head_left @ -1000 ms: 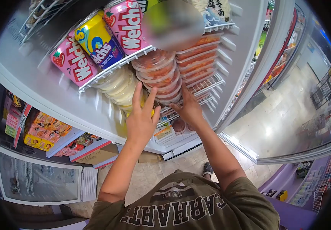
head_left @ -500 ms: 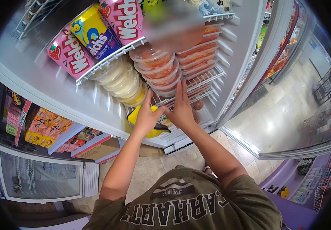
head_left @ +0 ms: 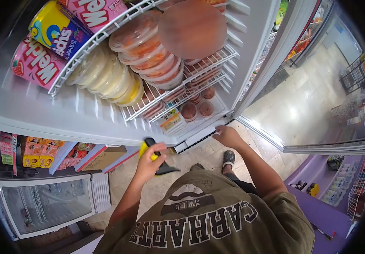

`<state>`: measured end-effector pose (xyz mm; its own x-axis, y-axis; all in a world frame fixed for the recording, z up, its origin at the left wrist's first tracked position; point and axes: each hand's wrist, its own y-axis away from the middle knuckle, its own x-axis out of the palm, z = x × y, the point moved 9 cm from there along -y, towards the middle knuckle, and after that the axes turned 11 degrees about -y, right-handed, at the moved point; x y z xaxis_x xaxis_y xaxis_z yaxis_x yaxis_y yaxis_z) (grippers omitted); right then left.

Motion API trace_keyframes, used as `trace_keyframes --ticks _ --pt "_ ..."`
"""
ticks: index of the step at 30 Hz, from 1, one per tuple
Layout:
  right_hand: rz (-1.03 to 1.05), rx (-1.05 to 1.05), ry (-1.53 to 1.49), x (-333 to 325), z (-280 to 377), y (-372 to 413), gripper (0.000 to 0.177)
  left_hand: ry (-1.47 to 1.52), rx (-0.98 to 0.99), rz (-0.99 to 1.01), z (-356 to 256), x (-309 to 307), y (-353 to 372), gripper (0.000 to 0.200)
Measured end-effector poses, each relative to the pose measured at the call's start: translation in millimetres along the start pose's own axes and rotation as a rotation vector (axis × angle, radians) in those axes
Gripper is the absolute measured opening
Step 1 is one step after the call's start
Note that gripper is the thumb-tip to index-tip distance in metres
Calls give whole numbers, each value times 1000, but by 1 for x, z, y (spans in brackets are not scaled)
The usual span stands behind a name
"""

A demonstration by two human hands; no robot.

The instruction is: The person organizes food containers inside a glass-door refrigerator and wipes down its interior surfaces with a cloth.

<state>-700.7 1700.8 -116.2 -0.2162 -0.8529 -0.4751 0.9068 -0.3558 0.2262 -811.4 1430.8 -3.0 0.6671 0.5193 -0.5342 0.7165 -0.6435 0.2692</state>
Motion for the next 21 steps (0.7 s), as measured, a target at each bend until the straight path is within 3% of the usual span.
trace_keyframes --ticks 1,2,6,8,11,14,16,17,19,21 --pt "73 148 -1 8 -30 10 51 -50 -88 43 25 7 10 41" --pt "82 151 0 7 -39 18 51 -102 -176 83 45 13 17 40" --pt "194 275 -60 19 -61 35 51 -109 -205 82 62 16 32 39" --pt "196 253 -5 19 -49 30 52 202 -257 -20 44 6 25 38" --pt "265 129 139 36 -24 15 55 444 -128 -215 -10 -26 -1 37" --pt "366 -18 222 60 8 9 60 370 -50 -385 -49 -60 -28 37" --pt "426 -86 241 73 21 7 62 -999 416 -782 -125 -73 -24 39" --pt "466 -126 246 81 25 10 63 -1002 413 -790 -131 -74 -31 39" --pt "537 -163 256 87 30 18 64 -940 137 -683 -121 -79 -51 42" --pt "565 -160 269 85 20 26 63 -957 98 -690 -121 -81 -60 43"
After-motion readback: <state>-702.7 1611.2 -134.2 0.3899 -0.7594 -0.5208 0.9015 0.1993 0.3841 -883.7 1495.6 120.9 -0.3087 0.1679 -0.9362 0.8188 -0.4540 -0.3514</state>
